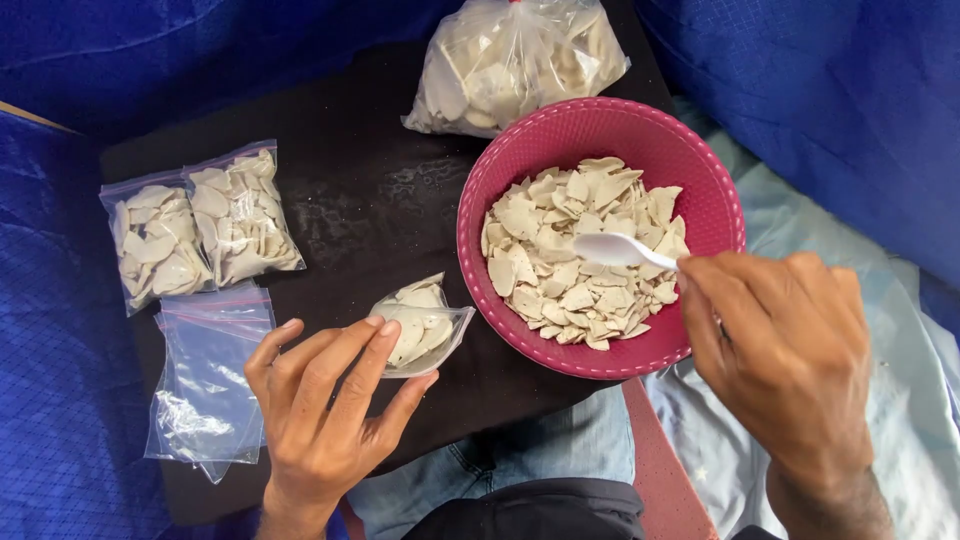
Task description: A person is manually bagging crackers by scooping them from a bowl into small plastic bags using a spoon and their hands.
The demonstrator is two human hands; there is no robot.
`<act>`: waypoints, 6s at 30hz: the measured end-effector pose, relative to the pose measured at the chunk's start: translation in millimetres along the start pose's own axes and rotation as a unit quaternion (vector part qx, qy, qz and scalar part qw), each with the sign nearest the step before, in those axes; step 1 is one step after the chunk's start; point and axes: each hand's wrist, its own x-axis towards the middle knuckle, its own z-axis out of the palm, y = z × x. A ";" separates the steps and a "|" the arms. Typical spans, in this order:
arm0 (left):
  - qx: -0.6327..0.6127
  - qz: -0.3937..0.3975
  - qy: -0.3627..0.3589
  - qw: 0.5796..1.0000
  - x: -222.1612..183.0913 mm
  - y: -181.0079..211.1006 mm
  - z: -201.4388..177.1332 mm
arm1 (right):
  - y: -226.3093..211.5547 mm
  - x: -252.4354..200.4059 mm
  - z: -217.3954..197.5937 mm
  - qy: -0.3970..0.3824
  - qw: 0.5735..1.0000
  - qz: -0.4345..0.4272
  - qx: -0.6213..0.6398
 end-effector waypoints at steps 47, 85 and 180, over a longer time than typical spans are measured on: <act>-0.098 0.015 0.015 0.995 -14.9 32.6 4.7 | -83.5 20.4 -26.4 -0.075 0.971 -0.051 0.220; -0.062 0.010 0.040 0.997 -30.3 34.6 1.1 | -118.8 13.8 -7.9 0.016 0.977 -0.141 0.162; -0.041 -0.022 0.071 0.996 -35.0 15.1 -13.4 | -134.4 34.5 -37.9 0.049 0.983 -0.173 0.038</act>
